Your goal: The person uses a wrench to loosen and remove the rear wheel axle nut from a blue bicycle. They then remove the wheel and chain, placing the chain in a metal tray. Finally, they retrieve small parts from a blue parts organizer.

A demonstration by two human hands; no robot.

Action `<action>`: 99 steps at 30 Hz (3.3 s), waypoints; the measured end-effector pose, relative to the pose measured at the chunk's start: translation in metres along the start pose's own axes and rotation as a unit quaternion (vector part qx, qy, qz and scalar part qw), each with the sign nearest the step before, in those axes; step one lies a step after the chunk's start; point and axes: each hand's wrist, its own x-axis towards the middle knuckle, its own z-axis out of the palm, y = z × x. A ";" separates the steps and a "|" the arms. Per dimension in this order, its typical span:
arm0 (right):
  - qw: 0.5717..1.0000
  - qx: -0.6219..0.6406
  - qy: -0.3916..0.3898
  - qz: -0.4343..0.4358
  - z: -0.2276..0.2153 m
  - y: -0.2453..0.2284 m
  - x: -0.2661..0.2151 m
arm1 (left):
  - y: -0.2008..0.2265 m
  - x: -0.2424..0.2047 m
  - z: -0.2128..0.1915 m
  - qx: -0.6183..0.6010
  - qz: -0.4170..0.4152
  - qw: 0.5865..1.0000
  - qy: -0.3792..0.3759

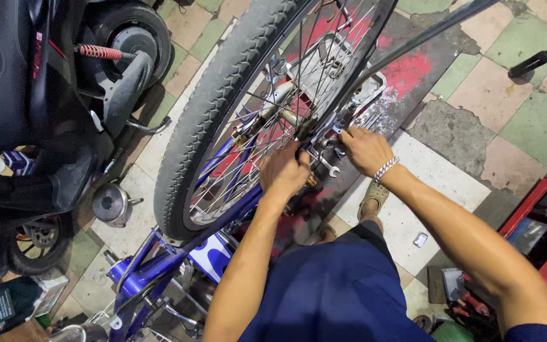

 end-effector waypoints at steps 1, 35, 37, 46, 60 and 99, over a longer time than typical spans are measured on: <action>1.000 -0.012 0.008 -0.012 0.002 0.002 0.001 | -0.001 -0.001 0.000 0.003 0.001 1.000 -0.002; 0.433 0.871 -0.190 0.133 0.030 -0.084 -0.034 | 0.004 0.003 -0.005 -0.023 -0.026 0.999 -0.031; 0.412 0.880 -0.160 0.175 0.027 -0.093 -0.040 | 0.002 0.003 -0.004 -0.019 -0.024 0.999 -0.030; 0.454 0.864 -0.088 0.199 0.035 -0.112 -0.045 | 0.000 0.006 -0.002 -0.006 0.002 1.000 -0.012; 0.963 0.223 0.038 0.150 0.023 -0.036 -0.047 | -0.004 0.002 0.017 0.051 0.021 0.998 0.042; 0.349 0.876 -0.128 0.308 0.057 -0.130 -0.038 | 0.006 0.003 0.000 0.013 -0.038 0.999 -0.028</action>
